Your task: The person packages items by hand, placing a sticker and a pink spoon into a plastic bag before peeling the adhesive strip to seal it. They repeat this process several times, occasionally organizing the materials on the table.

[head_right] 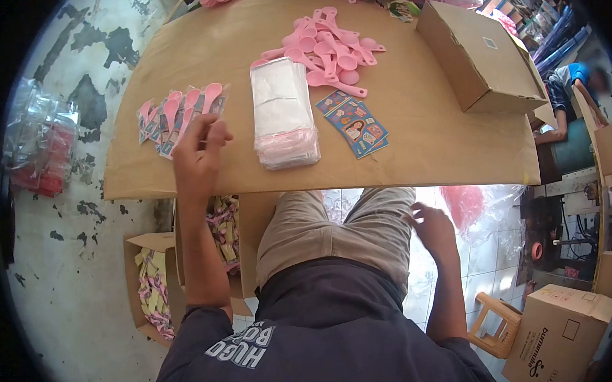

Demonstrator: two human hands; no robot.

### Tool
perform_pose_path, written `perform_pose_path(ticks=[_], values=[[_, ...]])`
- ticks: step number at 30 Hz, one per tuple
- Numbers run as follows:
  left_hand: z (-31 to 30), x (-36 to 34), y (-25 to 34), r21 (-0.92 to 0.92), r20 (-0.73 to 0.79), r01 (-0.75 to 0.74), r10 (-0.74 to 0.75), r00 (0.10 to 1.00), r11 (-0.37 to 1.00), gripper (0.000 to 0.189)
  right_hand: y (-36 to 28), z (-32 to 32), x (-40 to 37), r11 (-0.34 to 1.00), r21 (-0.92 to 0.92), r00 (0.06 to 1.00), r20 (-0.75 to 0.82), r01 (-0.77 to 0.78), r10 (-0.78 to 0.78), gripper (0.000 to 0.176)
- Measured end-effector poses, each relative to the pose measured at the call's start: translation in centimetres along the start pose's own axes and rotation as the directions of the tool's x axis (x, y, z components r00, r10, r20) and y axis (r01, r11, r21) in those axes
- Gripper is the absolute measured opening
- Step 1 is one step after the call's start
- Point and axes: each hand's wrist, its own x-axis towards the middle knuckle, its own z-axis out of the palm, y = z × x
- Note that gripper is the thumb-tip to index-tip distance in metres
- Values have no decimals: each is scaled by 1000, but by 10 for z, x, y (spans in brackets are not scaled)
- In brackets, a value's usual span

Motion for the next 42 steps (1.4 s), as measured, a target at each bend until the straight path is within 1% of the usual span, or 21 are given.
perform_pose_path(ticks=[1, 2, 3, 5, 7, 9, 10, 12, 13, 17, 20, 22, 24, 25, 27, 28, 30, 34, 38, 40, 42], values=[[8, 5, 2, -3, -4, -4, 4, 1000, 1000, 26, -16, -16, -1, 972, 107, 965, 141, 208, -222, 27], [17, 11, 1, 22, 60, 50, -51, 997, 999, 28, -40, -41, -1, 892, 237, 863, 250, 385, -439, 26], [24, 14, 1, 53, 126, 99, -105, 986, 994, 31, -63, -63, 0, 892, 236, 866, 242, 385, -438, 26], [34, 19, 6, 70, 140, 99, -108, 984, 993, 31, -101, -96, 9, 672, 730, 796, 330, 125, -507, 24], [40, 22, 7, 89, 152, 98, -111, 982, 991, 31, -115, -99, 25, 716, 584, 915, -129, 382, -383, 19], [41, 22, 2, -53, 113, 127, -121, 986, 990, 29, -134, -116, 46, 897, 356, 946, -278, 262, -166, 27], [38, 22, 1, -49, 115, 118, -112, 987, 992, 29, -134, -110, 58, 895, 361, 944, -286, 263, -162, 27], [33, 22, -1, -141, 123, 208, -191, 974, 968, 27, -135, -90, 84, 975, 74, 815, -564, 212, -135, 40], [32, 21, -4, -139, 121, 203, -187, 975, 969, 27, -136, -87, 91, 971, 144, 856, -508, 193, -95, 47], [30, 20, -17, -200, 86, 135, -120, 989, 970, 24, -140, -77, 103, 973, 95, 847, -515, 210, -132, 44], [26, 20, -20, -133, -15, 99, -101, 995, 986, 24, -133, -75, 109, 951, 197, 849, -518, 237, -104, 42], [26, 21, -26, -88, -87, 75, -83, 993, 993, 23, -131, -76, 109, 902, 360, 875, -482, 238, -39, 39], [27, 22, -34, -346, -138, 20, -72, 988, 938, 17, -131, -75, 109, 905, 340, 853, -520, 256, -46, 37], [28, 21, -34, -349, -137, 19, -71, 988, 937, 17, -131, -75, 108, 908, 316, 831, -553, 275, -60, 35], [28, 17, -28, -754, -12, 82, -139, 990, 651, 16, -131, -76, 107, 886, 367, 827, -562, 282, -30, 32], [27, 14, -19, -757, -17, 79, -141, 990, 649, 16, -131, -76, 106, 859, 421, 823, -569, 291, 0, 30], [25, 8, -1, -853, 75, 130, -128, 989, 506, 17, -127, -74, 107, 819, 470, 804, -595, 330, 18, 28], [25, -1, 9, -851, 76, 125, -117, 990, 510, 19, -131, -71, 103, 717, 546, 704, -701, 433, 108, 24], [30, -9, 19, -898, 91, 117, -82, 993, 424, 24, -149, -73, 81, 632, 575, 665, -737, 520, 123, 22], [33, -13, 34, -918, 110, 126, -63, 992, 375, 24, -164, -72, 63, 321, 799, 840, -542, 508, 17, 21], [39, -17, 46, -940, 116, 139, -89, 989, 312, 26, -177, -70, 50, 293, 886, 930, -366, 360, -34, 19]])
